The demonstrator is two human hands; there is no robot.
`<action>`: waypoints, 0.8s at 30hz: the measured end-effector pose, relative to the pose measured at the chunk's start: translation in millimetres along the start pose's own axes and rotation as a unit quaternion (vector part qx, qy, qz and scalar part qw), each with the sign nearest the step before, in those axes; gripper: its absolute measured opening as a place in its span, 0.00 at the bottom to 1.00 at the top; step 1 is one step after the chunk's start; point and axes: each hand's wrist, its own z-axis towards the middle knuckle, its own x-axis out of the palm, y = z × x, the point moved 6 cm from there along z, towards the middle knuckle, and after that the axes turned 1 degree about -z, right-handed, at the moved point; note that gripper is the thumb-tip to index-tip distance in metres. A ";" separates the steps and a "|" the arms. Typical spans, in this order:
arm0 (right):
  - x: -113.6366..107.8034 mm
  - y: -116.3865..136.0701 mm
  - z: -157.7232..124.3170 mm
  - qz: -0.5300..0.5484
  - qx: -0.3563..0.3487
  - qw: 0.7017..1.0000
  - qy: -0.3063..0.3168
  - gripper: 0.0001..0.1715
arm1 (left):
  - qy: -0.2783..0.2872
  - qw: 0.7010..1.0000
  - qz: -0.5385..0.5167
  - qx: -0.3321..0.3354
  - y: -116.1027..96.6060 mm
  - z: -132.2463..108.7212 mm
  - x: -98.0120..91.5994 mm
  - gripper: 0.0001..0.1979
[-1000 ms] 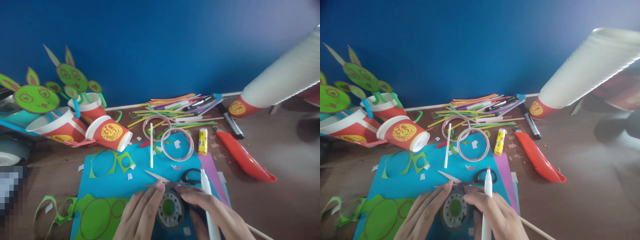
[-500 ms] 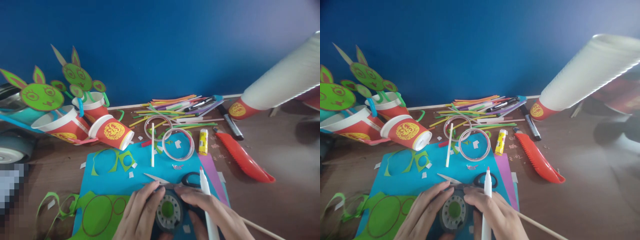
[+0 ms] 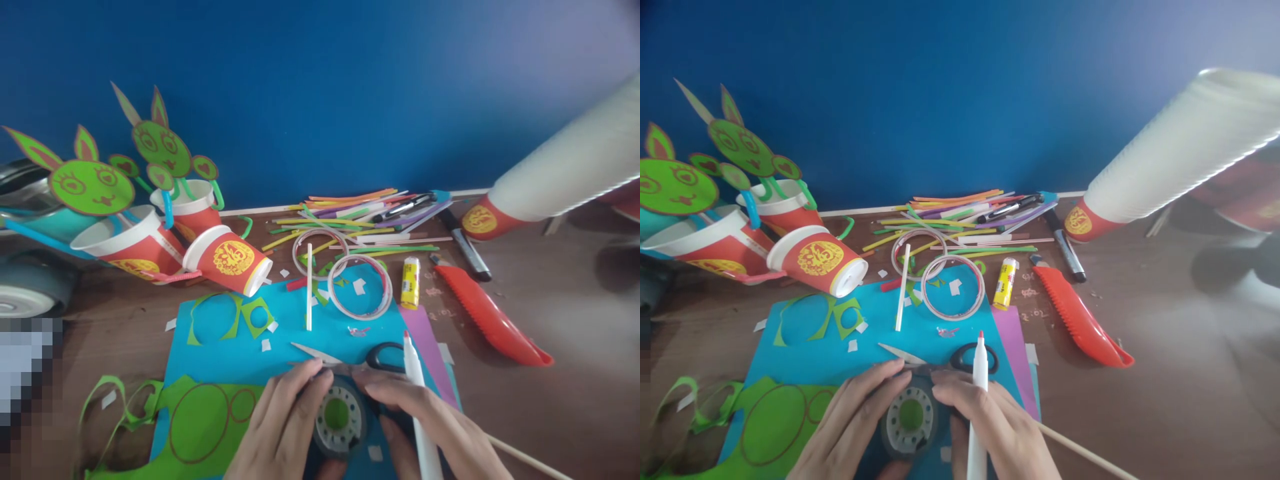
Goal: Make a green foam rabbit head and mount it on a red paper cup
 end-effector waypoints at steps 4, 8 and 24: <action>-0.3 1.3 0.2 0.000 -0.006 1.000 0.000 0.17 | -0.004 1.000 0.002 0.003 -1.1 0.6 -0.2 0.24; -1.2 2.0 -0.1 -0.003 -0.008 1.000 0.012 0.18 | -0.001 1.000 0.002 0.003 -2.0 2.1 -1.3 0.23; -10.7 23.1 1.5 -0.027 -0.037 0.999 0.025 0.22 | -0.016 0.996 -0.073 0.053 -1.3 6.9 -4.4 0.28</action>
